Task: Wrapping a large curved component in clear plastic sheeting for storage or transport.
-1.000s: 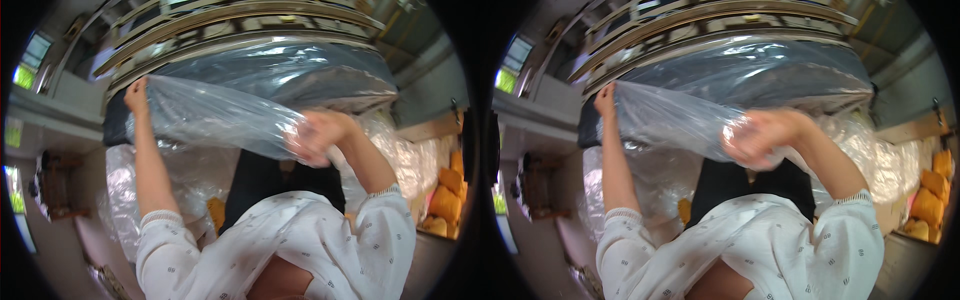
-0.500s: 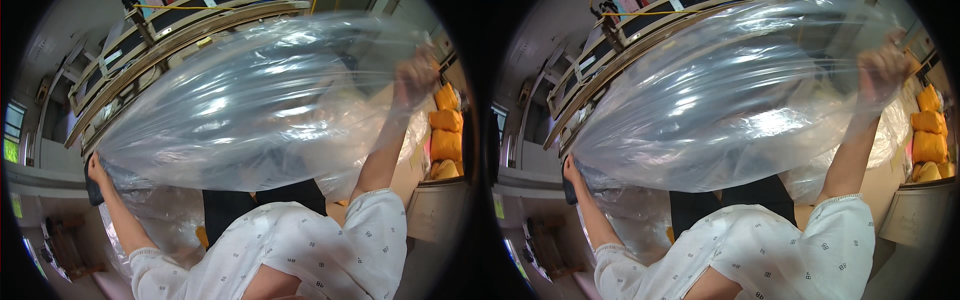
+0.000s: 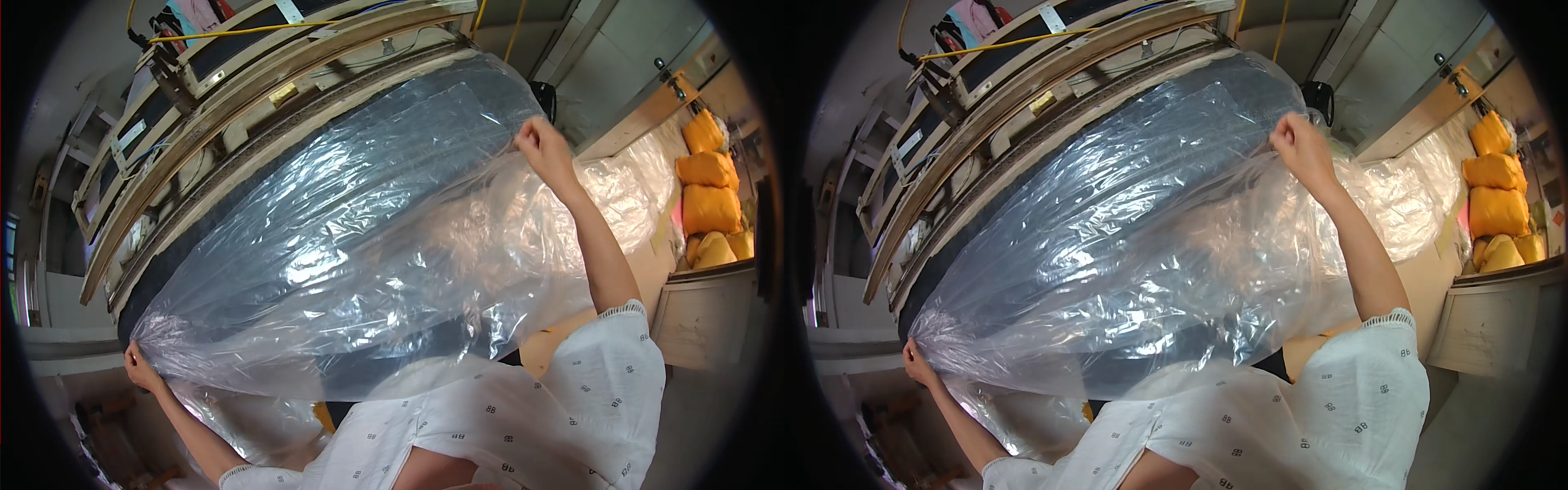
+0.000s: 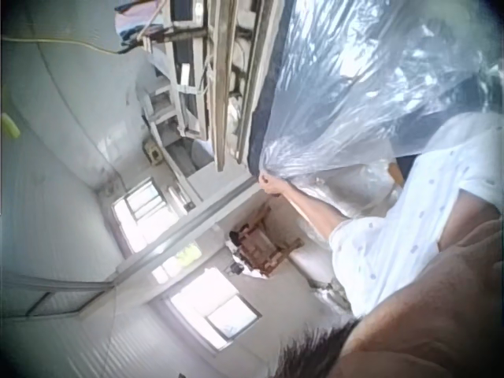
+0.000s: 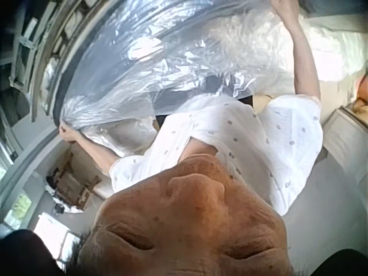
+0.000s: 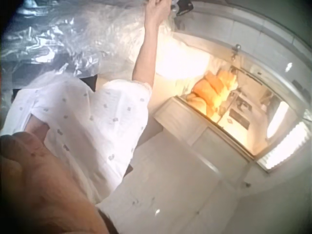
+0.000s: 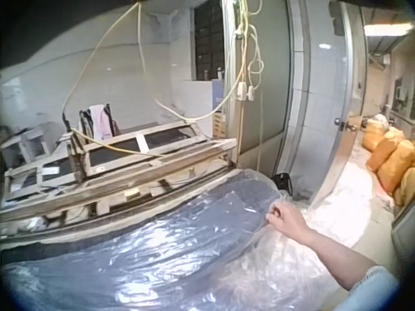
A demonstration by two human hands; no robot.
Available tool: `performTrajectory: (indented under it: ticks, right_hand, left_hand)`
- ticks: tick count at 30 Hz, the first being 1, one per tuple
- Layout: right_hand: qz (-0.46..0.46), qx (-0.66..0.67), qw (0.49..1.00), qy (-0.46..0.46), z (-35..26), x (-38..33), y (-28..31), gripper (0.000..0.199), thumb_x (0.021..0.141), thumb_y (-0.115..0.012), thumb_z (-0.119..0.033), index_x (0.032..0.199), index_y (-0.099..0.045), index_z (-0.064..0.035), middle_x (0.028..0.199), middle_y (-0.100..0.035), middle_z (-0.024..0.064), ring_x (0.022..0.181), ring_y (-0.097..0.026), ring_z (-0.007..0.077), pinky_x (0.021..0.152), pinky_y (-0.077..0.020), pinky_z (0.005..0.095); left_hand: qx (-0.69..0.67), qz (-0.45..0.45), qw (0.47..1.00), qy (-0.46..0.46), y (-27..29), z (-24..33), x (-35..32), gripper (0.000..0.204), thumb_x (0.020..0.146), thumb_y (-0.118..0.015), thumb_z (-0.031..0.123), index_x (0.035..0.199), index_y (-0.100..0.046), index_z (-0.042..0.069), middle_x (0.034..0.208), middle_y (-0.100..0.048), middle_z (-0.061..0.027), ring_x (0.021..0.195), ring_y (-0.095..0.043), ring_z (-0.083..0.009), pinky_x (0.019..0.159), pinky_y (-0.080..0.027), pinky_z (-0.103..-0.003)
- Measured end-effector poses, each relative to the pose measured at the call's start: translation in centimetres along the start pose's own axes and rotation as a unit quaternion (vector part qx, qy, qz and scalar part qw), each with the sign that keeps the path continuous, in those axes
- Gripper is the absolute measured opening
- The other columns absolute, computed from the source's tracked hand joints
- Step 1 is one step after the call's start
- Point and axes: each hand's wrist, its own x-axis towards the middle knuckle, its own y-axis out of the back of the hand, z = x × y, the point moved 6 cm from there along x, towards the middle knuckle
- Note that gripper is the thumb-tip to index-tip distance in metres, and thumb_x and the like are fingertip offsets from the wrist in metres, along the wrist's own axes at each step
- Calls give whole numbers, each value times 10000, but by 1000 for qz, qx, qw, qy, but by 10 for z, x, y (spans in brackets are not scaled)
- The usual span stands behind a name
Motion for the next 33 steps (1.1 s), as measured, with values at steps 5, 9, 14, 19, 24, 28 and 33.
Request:
performTrajectory:
  ticks: [5,9,14,19,24,28,33]
  right_hand:
    - [43,-58,997,27,-31,70,-18,381,746,-668,-386,740,-504,-43,711,-466,53,689,-498,188,611,-397,313]
    - [-20,-109,994,-2,-9,95,-43,406,694,-691,-441,787,-555,-69,809,-495,42,755,-508,190,692,-419,318]
    - [-185,-19,982,38,-10,127,-55,236,717,-694,-249,827,-635,-49,747,-572,6,712,-524,114,665,-424,262]
    - [-124,63,990,3,-4,154,-69,199,745,-659,-241,797,-650,-49,745,-626,13,710,-550,102,681,-435,259]
    - [30,-57,995,81,-39,135,-95,234,733,-598,-314,790,-640,-91,817,-618,78,778,-589,257,706,-434,364]
    - [23,-81,988,128,-58,115,-94,218,755,-613,-270,780,-624,-53,753,-578,76,691,-570,226,654,-442,328]
    - [26,-25,989,141,-62,119,-106,188,750,-600,-262,754,-622,-75,761,-582,58,736,-568,258,648,-391,354]
  left_hand:
    - [3,20,1000,-20,1,-13,2,316,844,-592,337,925,-668,41,893,-656,-88,817,-588,-202,753,-437,-301]
    - [25,23,999,-18,-1,-8,-1,303,852,-591,322,922,-664,36,884,-651,-82,807,-582,-193,755,-434,-296]
    - [9,24,999,-27,5,-5,-1,296,856,-591,317,931,-662,40,883,-639,-71,800,-564,-180,760,-428,-286]
    - [-25,7,1000,-14,2,-11,-1,292,851,-608,290,943,-658,17,924,-635,-75,830,-561,-168,782,-424,-282]
    - [-128,4,991,43,63,-98,14,327,855,-616,276,1067,-636,27,1034,-627,-49,925,-558,-136,816,-425,-243]
    - [-171,-34,977,122,123,-106,-11,346,871,-601,263,1129,-598,34,1025,-611,-18,897,-533,-104,761,-410,-201]
    - [-203,-68,964,156,198,-160,-61,329,874,-597,275,1123,-594,59,975,-596,20,799,-486,-54,624,-337,-178]
